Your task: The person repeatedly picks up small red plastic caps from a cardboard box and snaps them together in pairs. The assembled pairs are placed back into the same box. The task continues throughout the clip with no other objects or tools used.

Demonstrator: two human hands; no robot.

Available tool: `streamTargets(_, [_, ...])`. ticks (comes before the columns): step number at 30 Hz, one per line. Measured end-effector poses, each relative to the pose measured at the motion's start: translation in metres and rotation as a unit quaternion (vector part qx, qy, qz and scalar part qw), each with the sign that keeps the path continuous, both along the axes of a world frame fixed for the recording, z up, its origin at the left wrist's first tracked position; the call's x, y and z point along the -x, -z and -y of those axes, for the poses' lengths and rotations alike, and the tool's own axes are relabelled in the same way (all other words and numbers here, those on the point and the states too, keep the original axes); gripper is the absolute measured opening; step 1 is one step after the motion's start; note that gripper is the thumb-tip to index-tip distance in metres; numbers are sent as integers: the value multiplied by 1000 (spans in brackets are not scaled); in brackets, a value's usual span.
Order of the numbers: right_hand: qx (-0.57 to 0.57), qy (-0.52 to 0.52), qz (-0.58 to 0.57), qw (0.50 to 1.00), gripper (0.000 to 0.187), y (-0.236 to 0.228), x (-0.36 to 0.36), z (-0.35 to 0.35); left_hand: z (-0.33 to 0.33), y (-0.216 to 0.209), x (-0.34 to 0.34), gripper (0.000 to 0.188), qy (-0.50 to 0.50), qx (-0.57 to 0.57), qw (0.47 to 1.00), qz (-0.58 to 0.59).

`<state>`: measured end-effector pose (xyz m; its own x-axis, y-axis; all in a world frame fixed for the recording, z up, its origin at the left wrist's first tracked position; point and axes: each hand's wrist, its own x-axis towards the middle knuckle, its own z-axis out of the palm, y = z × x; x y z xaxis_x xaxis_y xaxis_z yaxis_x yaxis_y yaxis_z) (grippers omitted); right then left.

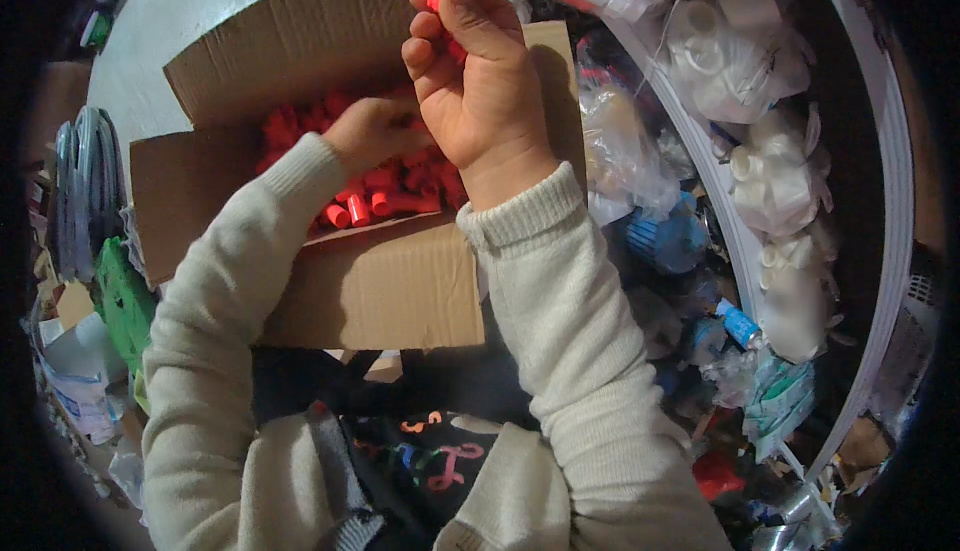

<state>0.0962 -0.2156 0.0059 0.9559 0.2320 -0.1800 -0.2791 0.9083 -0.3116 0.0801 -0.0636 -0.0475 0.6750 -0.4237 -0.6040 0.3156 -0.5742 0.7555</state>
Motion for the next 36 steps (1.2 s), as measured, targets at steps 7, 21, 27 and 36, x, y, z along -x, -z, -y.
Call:
streamTargets(7, [47,-33,0,998,21,-5,4,-7,-47,-37,36,34,-276,421,847,-169])
streamTargets(21, [101,-50,17,994,13,-4,7,-3,-113,-66,53,24,-285,19,956,73])
streamTargets(27, [72,-62,6,995,17,4,0,-1,-125,-50,45,18,-63,-189,935,292])
streamTargets(36, [134,-51,-73,987,21,-6,1,-9,-52,-4,10,17,94,-176,931,304])
